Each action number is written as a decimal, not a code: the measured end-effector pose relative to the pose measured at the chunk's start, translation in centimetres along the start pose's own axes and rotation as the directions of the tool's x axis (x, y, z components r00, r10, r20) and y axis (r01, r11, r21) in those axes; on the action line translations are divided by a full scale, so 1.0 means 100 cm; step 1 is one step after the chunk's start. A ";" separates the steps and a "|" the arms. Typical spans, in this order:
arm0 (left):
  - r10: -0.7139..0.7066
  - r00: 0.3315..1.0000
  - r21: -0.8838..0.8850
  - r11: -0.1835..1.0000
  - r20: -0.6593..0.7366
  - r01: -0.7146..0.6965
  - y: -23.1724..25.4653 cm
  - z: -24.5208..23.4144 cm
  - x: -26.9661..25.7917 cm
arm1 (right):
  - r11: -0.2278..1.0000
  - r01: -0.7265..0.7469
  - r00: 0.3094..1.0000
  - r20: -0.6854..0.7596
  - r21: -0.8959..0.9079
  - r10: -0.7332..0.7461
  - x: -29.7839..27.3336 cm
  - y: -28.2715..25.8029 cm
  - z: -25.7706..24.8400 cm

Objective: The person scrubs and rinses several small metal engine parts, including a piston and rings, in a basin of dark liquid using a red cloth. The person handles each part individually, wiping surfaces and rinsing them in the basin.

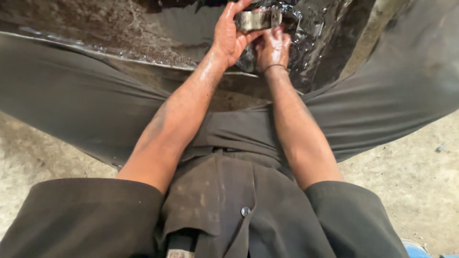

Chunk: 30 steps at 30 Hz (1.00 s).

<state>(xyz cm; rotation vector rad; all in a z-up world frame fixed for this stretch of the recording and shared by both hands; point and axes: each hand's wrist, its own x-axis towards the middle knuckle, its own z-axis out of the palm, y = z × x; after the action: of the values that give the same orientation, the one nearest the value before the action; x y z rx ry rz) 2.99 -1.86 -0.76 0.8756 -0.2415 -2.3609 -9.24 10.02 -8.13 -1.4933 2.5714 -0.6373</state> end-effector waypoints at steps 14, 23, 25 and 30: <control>0.056 0.914 0.084 0.996 -0.401 -0.025 -0.033 -0.031 0.040 | 0.925 0.083 0.988 -0.154 0.370 -0.027 0.014 -0.063 -0.114; 0.241 0.922 0.277 0.948 -0.304 -0.157 -0.025 -0.013 0.012 | 0.936 0.023 0.976 0.197 0.350 -0.097 -0.008 -0.073 -0.049; 0.269 0.924 0.315 0.932 -0.271 -0.179 -0.020 -0.015 0.013 | 0.927 0.111 0.972 0.154 0.357 -0.176 -0.012 -0.066 -0.047; 0.269 0.803 0.527 0.847 -0.532 0.065 -0.012 -0.005 0.012 | 0.935 0.354 0.934 0.054 -0.028 -0.352 -0.011 -0.063 -0.059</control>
<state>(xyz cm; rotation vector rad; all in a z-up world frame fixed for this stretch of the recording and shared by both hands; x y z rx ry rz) 2.06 -1.62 -2.21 1.7626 -0.6734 -1.8023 -5.34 10.00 -0.40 -1.9809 2.3069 -0.5799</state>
